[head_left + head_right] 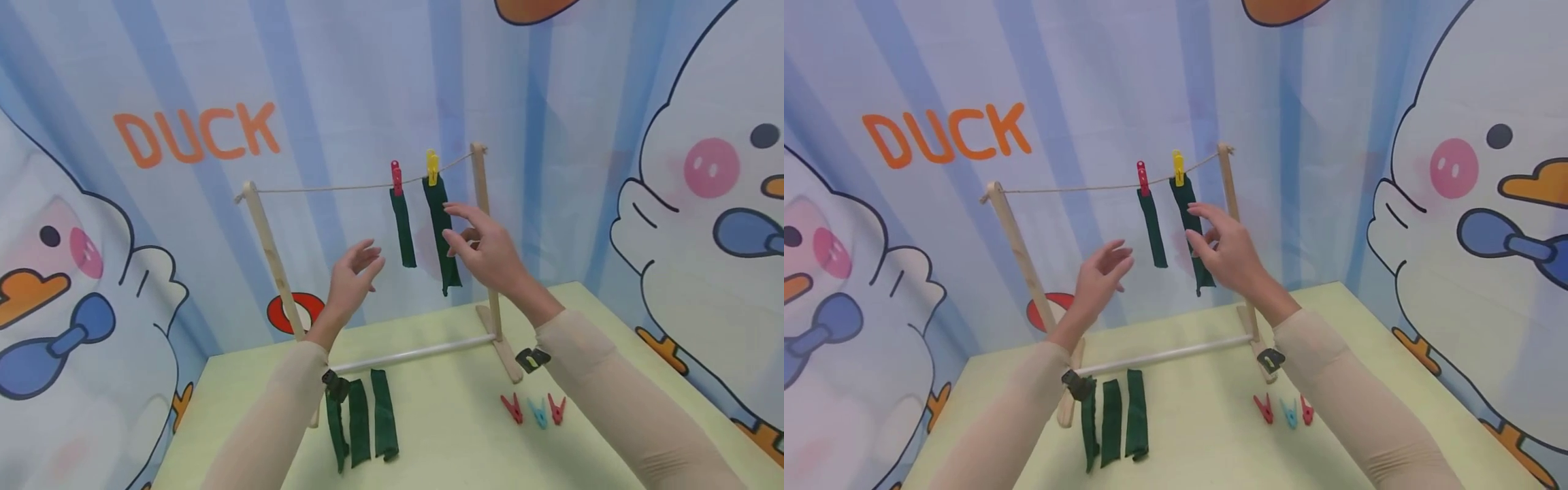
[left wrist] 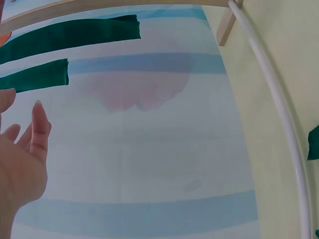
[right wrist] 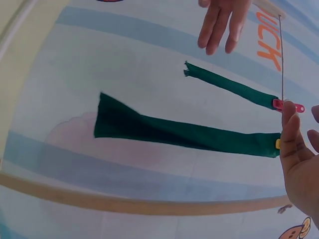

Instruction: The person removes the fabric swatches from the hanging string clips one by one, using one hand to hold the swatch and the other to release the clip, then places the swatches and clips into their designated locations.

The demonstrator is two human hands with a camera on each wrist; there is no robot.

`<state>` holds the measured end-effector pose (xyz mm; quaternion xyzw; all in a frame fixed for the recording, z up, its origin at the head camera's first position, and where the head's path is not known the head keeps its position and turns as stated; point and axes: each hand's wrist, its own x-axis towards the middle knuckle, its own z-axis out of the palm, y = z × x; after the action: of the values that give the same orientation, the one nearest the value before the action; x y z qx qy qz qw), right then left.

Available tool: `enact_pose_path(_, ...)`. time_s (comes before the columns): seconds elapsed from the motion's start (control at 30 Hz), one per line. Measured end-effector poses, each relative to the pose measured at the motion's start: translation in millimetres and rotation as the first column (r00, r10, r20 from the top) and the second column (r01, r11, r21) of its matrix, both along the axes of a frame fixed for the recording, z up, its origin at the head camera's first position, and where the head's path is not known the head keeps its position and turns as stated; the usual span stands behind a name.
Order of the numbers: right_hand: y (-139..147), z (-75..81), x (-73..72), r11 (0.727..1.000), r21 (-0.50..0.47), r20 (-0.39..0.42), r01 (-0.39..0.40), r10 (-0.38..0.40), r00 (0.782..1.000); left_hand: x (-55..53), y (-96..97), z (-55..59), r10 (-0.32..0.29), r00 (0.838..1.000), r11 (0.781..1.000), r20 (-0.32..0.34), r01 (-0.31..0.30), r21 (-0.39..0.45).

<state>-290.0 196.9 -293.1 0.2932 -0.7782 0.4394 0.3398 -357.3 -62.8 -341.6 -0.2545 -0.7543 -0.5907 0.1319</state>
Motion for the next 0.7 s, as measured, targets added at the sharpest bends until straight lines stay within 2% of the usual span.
enact_pose_path(0.2,-16,19.7,-10.2,1.000,-0.014,-0.001,-0.026,0.026,1.000,-4.2,14.1,5.1,-0.025,1.000,0.996,0.019,0.023,0.084)
enact_pose_path(0.33,-26,31.3,-16.0,0.999,-0.029,0.032,-0.015,0.016,0.999,-5.0,23.1,8.6,-0.049,0.998,0.991,0.046,0.042,0.129)
enact_pose_path(0.5,-33,42.3,-25.5,0.999,-0.023,0.098,0.027,-0.025,0.995,-6.7,32.3,13.4,-0.084,0.994,0.985,0.064,0.073,0.153)
enact_pose_path(0.7,-37,51.3,-36.5,1.000,-0.012,0.146,0.008,-0.006,0.989,-7.4,41.2,18.2,-0.080,0.994,0.986,0.077,0.068,0.150)
